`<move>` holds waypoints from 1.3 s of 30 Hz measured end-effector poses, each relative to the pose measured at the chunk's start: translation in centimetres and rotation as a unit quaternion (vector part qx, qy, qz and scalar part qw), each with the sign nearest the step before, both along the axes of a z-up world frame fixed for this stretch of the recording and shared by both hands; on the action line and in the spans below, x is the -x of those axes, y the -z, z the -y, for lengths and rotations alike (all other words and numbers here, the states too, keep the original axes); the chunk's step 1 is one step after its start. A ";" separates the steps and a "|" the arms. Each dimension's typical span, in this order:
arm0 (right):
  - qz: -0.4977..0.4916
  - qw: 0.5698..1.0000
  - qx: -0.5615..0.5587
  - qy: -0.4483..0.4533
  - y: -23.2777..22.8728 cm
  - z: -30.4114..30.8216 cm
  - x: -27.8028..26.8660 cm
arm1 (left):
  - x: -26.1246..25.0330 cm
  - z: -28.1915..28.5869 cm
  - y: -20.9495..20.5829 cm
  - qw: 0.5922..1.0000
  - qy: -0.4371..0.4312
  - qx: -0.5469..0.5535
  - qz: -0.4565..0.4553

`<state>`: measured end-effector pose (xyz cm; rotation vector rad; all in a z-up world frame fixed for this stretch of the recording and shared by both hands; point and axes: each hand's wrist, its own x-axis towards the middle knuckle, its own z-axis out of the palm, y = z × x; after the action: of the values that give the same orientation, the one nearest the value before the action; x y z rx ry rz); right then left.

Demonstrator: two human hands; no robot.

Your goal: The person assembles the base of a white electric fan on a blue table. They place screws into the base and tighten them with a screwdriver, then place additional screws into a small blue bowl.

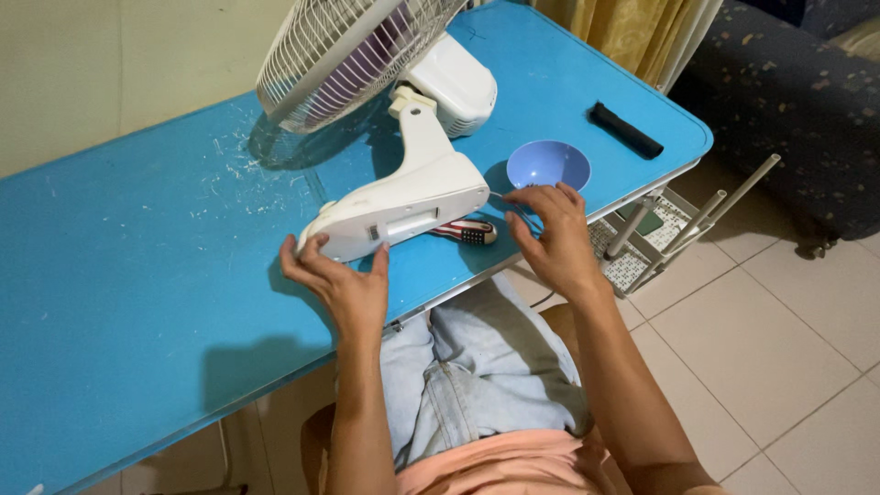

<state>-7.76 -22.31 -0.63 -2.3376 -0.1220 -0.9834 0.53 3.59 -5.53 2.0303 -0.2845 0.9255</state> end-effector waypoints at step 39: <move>-0.008 0.986 0.086 0.140 2.4 5.2 -0.5 | -10.9 27.7 -3.3 0.762 0.272 -0.550 -0.206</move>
<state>-7.29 -27.55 -3.05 -2.5705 0.1382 -1.1259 11.46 -24.07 -2.22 2.8282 -1.3281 -0.2042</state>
